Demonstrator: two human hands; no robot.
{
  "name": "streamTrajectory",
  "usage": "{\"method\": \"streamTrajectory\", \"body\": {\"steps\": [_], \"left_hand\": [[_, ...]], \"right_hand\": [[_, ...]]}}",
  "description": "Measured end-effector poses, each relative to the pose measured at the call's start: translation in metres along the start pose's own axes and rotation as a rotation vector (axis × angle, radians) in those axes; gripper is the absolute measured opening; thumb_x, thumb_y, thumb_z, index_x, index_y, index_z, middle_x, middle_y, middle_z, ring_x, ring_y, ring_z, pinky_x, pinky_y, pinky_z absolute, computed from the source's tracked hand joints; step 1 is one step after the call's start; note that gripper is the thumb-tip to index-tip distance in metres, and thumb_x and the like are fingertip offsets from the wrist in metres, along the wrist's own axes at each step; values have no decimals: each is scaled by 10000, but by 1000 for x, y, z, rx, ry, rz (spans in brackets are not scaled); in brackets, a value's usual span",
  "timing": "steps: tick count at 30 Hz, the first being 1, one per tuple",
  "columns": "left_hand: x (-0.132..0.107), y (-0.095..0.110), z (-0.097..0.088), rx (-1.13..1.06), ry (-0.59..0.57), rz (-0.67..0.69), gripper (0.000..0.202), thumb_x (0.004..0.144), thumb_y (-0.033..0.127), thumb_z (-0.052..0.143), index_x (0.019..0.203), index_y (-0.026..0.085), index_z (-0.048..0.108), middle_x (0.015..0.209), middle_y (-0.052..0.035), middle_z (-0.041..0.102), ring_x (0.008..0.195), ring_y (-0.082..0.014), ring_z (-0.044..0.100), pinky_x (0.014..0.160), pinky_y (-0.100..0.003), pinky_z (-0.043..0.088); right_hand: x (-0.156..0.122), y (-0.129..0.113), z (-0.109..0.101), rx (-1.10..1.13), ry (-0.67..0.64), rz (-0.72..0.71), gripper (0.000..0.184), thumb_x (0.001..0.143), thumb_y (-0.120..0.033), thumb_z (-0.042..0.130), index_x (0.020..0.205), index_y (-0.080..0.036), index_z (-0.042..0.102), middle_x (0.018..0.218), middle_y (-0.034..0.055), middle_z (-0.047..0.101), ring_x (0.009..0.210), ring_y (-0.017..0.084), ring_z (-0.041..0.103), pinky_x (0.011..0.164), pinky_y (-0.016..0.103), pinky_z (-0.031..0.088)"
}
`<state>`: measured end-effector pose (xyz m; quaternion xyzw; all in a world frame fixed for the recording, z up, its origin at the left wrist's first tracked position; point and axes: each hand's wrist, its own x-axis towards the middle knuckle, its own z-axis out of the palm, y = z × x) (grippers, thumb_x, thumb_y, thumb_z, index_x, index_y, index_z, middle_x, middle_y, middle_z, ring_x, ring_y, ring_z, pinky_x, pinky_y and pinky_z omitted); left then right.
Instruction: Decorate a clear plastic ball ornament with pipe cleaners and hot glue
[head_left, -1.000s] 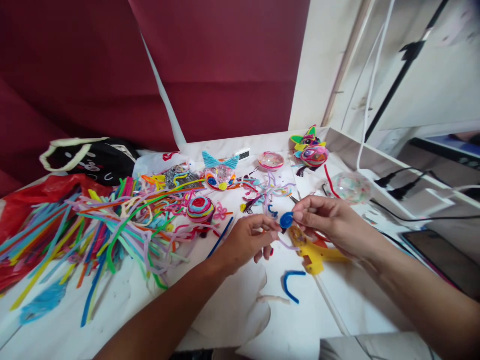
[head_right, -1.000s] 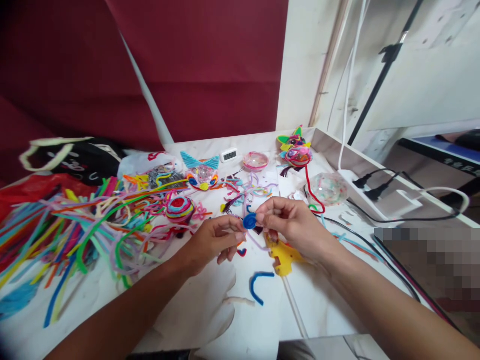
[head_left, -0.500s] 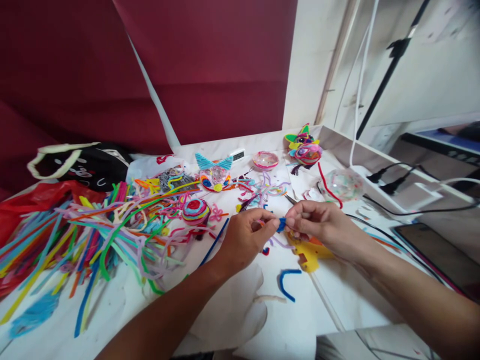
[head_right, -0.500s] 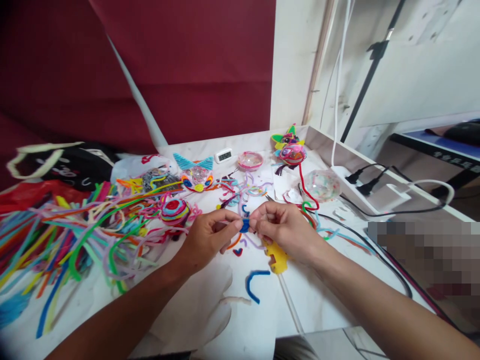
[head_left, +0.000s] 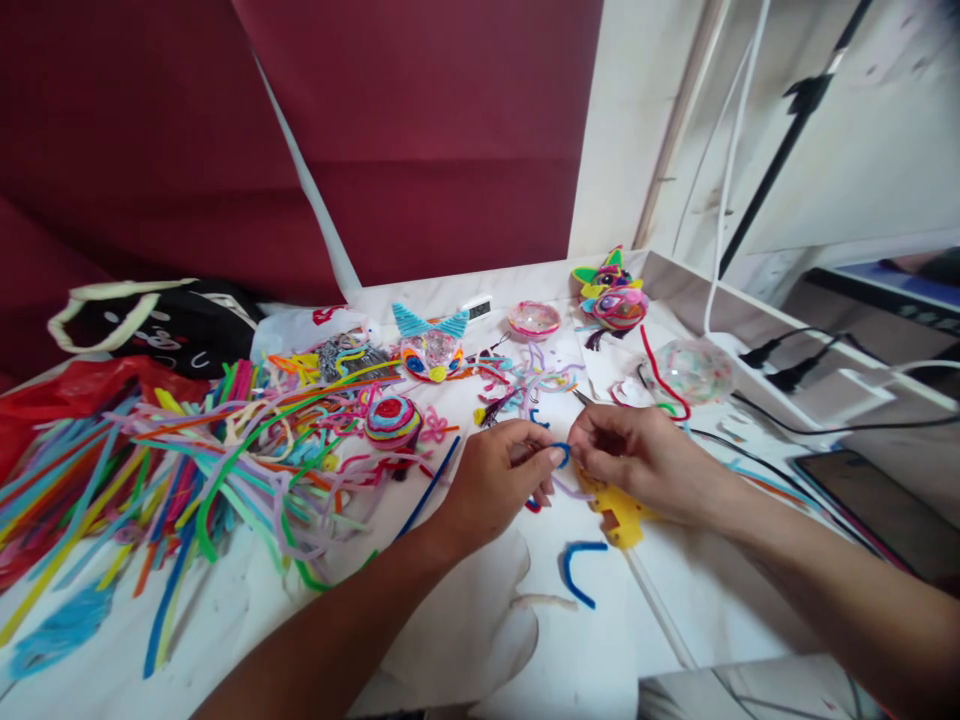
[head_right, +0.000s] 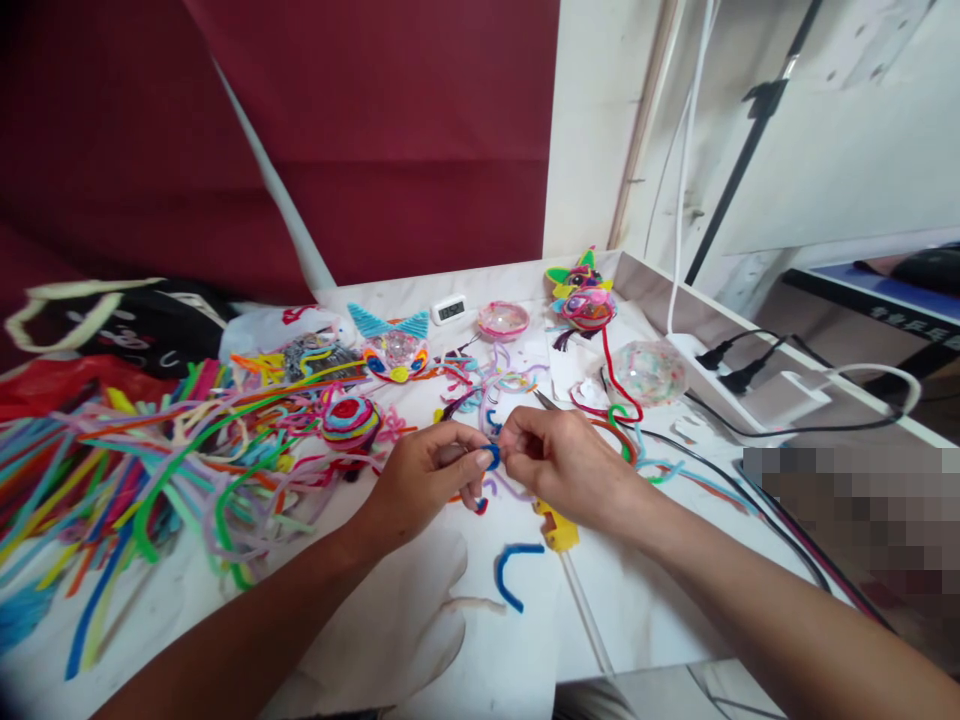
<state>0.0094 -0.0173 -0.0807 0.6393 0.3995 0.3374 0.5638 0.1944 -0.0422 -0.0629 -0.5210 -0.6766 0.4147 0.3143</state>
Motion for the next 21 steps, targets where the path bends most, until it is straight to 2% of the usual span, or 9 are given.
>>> {"method": "streamTrajectory", "body": {"steps": [5, 11, 15, 21], "left_hand": [[2, 3, 1, -149, -15, -58, 169, 769, 284, 666, 814, 129, 617, 540, 1, 641, 447, -122, 609, 487, -234, 521], [0, 8, 7, -269, 74, -74, 249, 709, 313, 737, 778, 115, 604, 505, 1, 630, 430, -115, 586, 455, -218, 494], [0, 5, 8, -317, 97, -76, 235, 723, 314, 727, 776, 120, 605, 502, 10, 625, 428, -105, 579, 469, -213, 488], [-1, 4, 3, -378, 85, -83, 272, 705, 313, 755, 831, 120, 610, 526, 11, 636, 454, -97, 586, 494, -208, 499]], "right_hand": [[1, -2, 6, 206, -13, 70, 89, 796, -252, 577, 746, -198, 527, 586, -38, 564, 432, 96, 531, 406, 216, 417], [2, -7, 10, 341, 50, 102, 122, 765, -274, 620, 754, -176, 549, 536, -52, 507, 442, 78, 478, 408, 196, 375], [3, -6, 13, 436, 80, 121, 179, 710, -296, 687, 753, -166, 571, 535, -51, 493, 469, 79, 450, 420, 195, 366], [3, -7, 8, 450, 35, 102, 285, 720, -402, 721, 811, -164, 593, 559, -47, 507, 488, 85, 446, 448, 208, 355]]}}
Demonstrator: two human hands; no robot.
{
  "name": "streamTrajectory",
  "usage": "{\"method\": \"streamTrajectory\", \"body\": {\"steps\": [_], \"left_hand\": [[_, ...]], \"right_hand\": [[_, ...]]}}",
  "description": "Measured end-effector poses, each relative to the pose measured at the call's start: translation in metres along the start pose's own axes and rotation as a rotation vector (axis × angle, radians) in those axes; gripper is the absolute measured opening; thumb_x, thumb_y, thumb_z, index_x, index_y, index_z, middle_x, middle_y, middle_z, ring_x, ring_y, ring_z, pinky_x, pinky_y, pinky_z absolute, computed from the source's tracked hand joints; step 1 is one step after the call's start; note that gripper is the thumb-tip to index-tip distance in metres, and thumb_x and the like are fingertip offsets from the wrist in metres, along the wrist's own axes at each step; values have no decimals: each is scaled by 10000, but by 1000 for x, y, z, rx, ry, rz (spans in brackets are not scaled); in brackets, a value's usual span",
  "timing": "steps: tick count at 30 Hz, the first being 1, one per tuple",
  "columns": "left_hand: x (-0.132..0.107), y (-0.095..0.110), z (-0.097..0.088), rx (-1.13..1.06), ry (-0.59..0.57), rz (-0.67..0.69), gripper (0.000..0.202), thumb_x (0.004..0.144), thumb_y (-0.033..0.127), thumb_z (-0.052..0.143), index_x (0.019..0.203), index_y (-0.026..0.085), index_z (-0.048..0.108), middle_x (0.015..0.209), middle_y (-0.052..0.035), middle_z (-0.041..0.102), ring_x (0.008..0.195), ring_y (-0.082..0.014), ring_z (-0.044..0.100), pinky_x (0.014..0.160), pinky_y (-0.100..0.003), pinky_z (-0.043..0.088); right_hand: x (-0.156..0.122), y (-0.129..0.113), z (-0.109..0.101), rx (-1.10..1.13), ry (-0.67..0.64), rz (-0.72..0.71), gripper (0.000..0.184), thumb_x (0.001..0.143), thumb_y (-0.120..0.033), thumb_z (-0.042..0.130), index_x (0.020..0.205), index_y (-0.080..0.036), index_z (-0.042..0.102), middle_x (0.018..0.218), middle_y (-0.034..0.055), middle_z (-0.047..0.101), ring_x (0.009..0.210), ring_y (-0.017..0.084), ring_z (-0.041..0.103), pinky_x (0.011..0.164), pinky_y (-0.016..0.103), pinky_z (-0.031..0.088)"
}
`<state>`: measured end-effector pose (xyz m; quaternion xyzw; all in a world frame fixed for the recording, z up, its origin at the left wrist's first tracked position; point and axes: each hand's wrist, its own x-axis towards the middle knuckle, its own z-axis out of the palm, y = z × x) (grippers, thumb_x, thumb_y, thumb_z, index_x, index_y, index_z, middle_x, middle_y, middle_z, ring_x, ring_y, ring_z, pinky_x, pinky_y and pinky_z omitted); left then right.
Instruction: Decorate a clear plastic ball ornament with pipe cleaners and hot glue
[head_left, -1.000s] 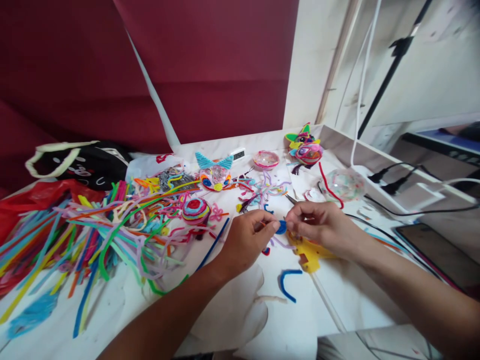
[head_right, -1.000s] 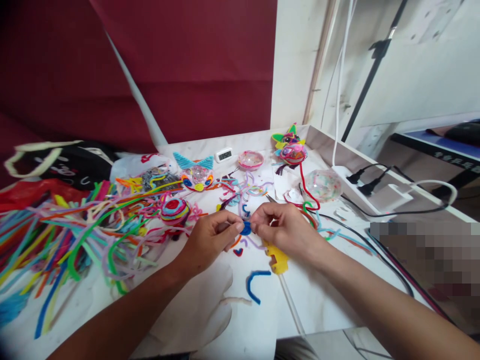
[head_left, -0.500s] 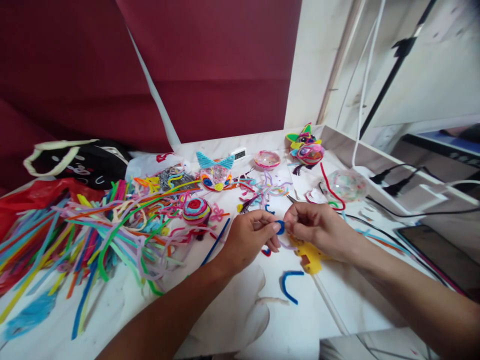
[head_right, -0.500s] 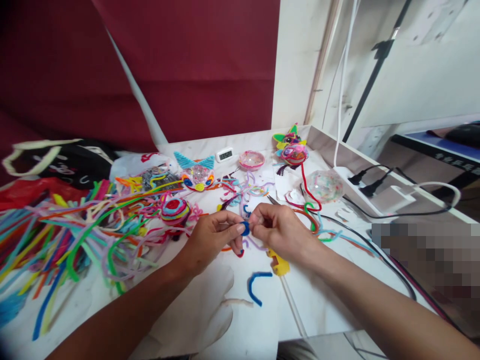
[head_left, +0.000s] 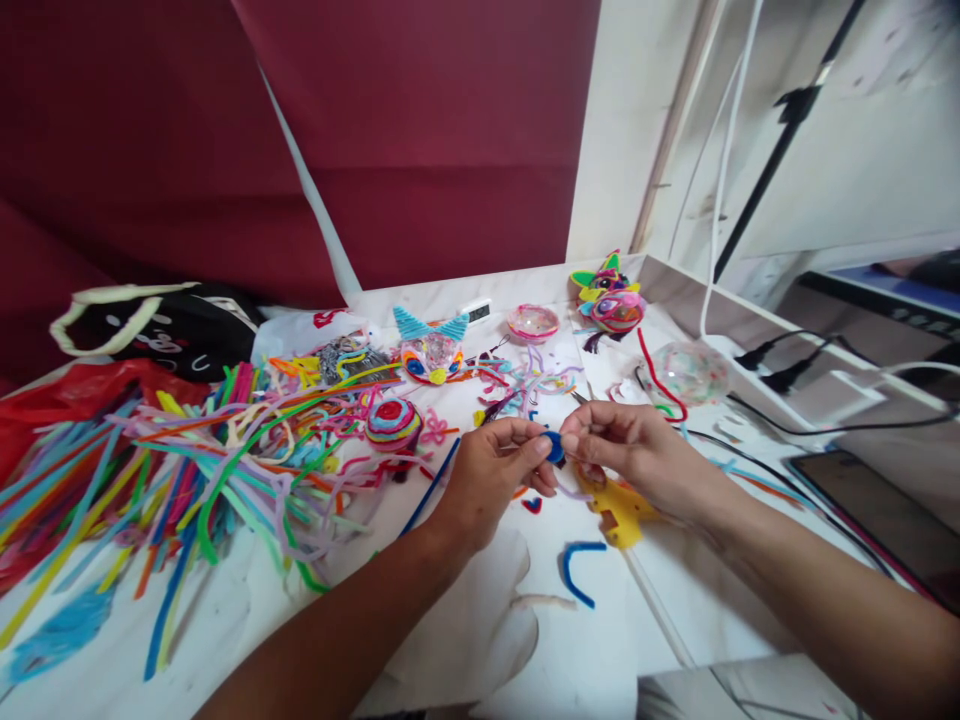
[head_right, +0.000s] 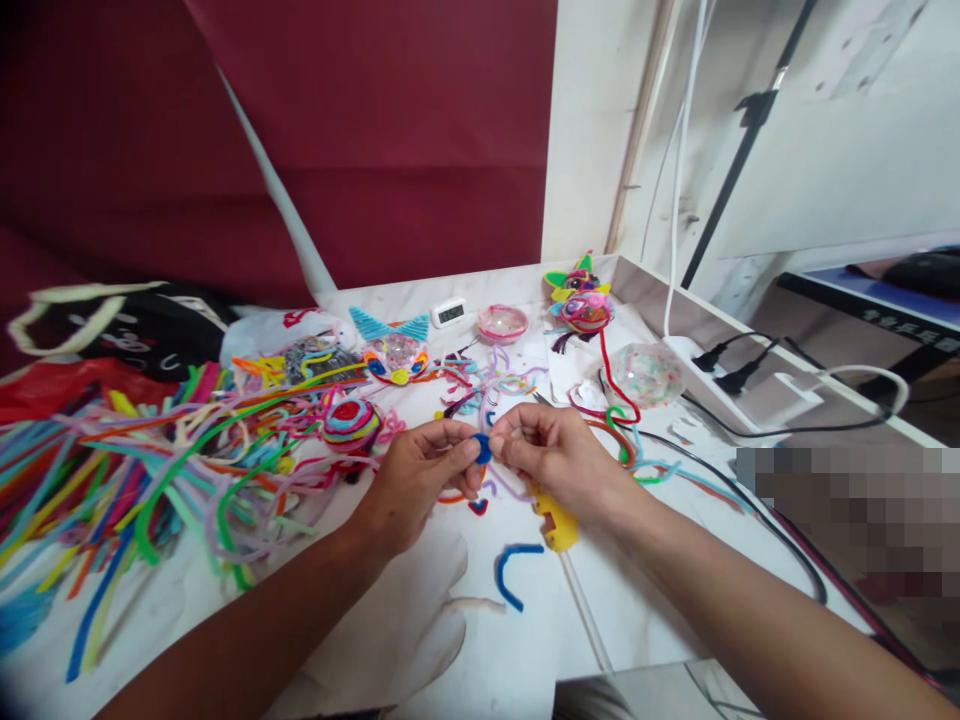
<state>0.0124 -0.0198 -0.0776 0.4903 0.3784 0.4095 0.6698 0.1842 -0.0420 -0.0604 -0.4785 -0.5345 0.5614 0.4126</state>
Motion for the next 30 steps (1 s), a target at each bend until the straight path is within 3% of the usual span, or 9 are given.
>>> {"method": "streamTrajectory", "body": {"steps": [7, 12, 19, 21, 23, 30], "left_hand": [[-5, 9, -5, 119, -27, 6, 290, 689, 333, 777, 819, 119, 630, 557, -7, 659, 487, -131, 634, 499, -234, 539], [-10, 5, -14, 150, 15, -5, 244, 710, 309, 769, 817, 130, 643, 573, -9, 681, 520, -138, 659, 531, -232, 555], [-10, -6, -29, 153, 75, 0, 276, 718, 367, 762, 839, 142, 658, 599, -12, 693, 544, -148, 672, 550, -242, 564], [-9, -9, -30, 131, 65, -4, 279, 734, 385, 747, 828, 140, 655, 602, -16, 691, 545, -146, 670, 547, -240, 564], [-8, -13, -31, 105, 61, -17, 275, 750, 387, 734, 824, 134, 654, 607, -17, 689, 547, -138, 667, 543, -230, 561], [-11, -17, -33, -16, 97, -70, 254, 753, 345, 742, 844, 122, 661, 652, -16, 691, 574, -128, 677, 571, -225, 577]], "right_hand": [[2, -4, -3, -277, -83, -134, 240, 849, -396, 595, 798, -162, 577, 591, -29, 519, 509, 98, 472, 463, 223, 349], [-1, 1, -12, -526, -15, -233, 172, 893, -344, 544, 866, -185, 605, 699, 5, 611, 592, 129, 549, 545, 250, 413], [-33, 40, -47, -1222, -44, -447, 268, 861, -132, 428, 945, -161, 681, 1026, 147, 680, 916, 254, 637, 758, 378, 520], [-46, 53, -50, -1316, -92, -452, 382, 794, -70, 432, 1095, -148, 654, 1106, 155, 662, 988, 263, 631, 822, 406, 535], [-55, 63, -50, -1407, -46, -465, 542, 705, -25, 441, 1209, -146, 601, 1196, 146, 635, 1098, 287, 589, 916, 459, 509], [-52, 78, -54, -1701, 12, -559, 415, 854, -92, 435, 1229, -93, 613, 1184, 188, 640, 1050, 334, 605, 817, 486, 548]]}}
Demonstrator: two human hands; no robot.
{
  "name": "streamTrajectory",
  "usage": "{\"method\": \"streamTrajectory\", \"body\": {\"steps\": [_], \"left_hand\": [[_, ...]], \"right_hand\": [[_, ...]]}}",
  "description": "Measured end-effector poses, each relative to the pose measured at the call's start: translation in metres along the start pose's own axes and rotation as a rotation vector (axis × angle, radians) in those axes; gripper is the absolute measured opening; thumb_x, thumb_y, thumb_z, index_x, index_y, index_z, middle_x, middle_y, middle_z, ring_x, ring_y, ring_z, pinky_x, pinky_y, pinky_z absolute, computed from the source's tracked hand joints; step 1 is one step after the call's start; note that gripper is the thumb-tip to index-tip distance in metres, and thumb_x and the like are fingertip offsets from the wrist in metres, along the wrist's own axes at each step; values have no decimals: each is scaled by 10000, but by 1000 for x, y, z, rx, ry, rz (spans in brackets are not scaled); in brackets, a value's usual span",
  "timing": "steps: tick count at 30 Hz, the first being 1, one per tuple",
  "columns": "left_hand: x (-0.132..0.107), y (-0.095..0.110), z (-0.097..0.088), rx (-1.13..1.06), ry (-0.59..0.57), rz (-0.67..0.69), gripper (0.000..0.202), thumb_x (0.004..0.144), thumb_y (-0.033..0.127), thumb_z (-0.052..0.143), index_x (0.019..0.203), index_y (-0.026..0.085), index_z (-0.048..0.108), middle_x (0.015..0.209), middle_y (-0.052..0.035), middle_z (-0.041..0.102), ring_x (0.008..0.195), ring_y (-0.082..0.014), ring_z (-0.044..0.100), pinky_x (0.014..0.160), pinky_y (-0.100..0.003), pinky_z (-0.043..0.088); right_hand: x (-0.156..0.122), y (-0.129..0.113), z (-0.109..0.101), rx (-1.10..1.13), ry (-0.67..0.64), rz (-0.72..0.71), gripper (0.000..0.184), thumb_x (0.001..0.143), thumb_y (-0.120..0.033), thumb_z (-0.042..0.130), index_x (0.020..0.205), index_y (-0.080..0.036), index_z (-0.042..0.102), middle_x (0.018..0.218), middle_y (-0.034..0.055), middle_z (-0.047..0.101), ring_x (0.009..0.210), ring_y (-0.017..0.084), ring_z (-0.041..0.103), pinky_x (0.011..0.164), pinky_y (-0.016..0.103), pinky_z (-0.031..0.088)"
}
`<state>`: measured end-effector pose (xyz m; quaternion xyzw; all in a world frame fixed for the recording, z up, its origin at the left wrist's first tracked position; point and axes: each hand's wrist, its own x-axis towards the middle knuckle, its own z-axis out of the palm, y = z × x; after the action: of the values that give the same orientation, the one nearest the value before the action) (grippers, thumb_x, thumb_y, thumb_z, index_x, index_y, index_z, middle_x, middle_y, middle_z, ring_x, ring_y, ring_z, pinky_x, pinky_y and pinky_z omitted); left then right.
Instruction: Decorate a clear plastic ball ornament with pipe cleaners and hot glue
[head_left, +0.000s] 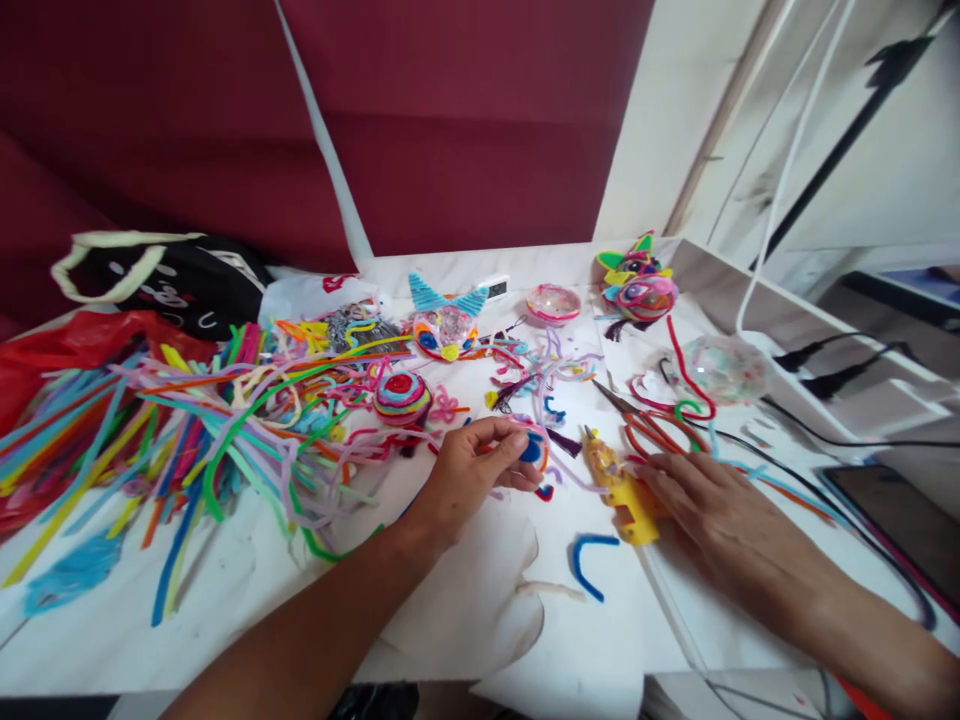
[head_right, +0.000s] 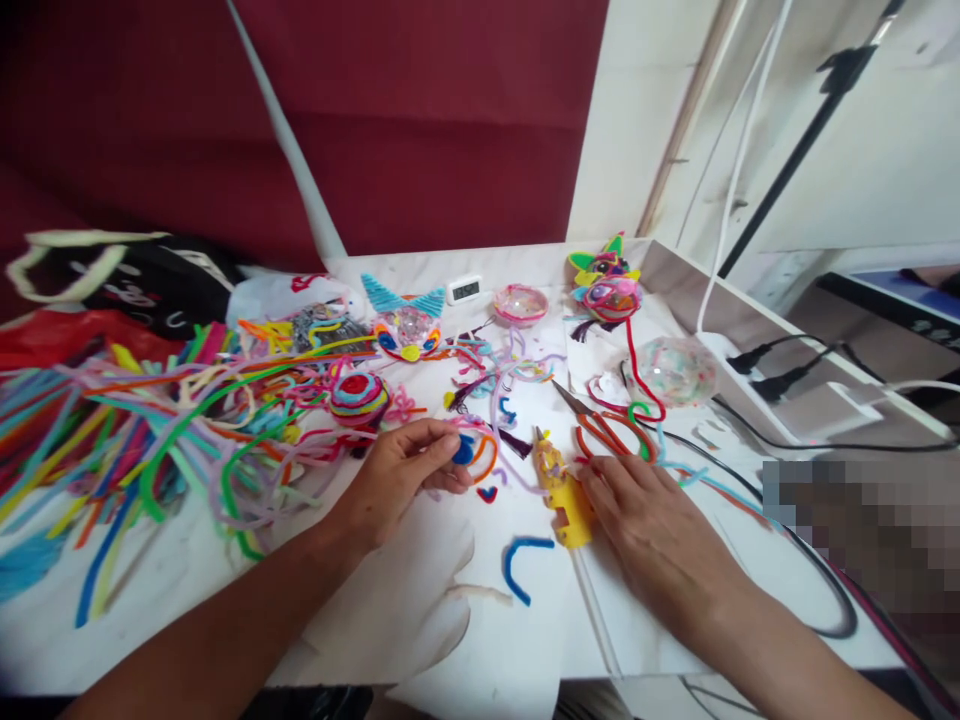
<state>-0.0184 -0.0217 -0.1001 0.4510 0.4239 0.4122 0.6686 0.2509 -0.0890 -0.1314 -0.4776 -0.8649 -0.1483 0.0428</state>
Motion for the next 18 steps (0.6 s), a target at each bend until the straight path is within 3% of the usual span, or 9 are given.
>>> {"method": "streamTrajectory", "body": {"steps": [5, 13, 18], "left_hand": [[-3, 2, -1, -105, 15, -51, 274, 711, 327, 776, 844, 118, 658, 688, -14, 692, 611, -137, 692, 593, -232, 587], [-3, 4, -1, -182, 10, -84, 241, 722, 293, 765, 818, 108, 645, 681, -28, 696, 620, -142, 696, 578, -221, 578], [-1, 4, -2, -216, 31, -88, 198, 759, 265, 730, 834, 99, 651, 690, -48, 715, 620, -145, 701, 594, -229, 583]], "right_hand": [[5, 6, 5, -59, 19, -48, 417, 817, -77, 454, 1187, -103, 645, 1191, 182, 641, 1005, 328, 634, 792, 475, 563], [7, 12, -1, 219, -57, -7, 362, 752, -176, 548, 1106, -145, 618, 1141, 151, 655, 1018, 307, 647, 823, 446, 576], [4, 16, -21, 488, -58, 109, 380, 763, -153, 510, 1135, -233, 520, 1072, 91, 637, 900, 208, 684, 726, 266, 600]]}}
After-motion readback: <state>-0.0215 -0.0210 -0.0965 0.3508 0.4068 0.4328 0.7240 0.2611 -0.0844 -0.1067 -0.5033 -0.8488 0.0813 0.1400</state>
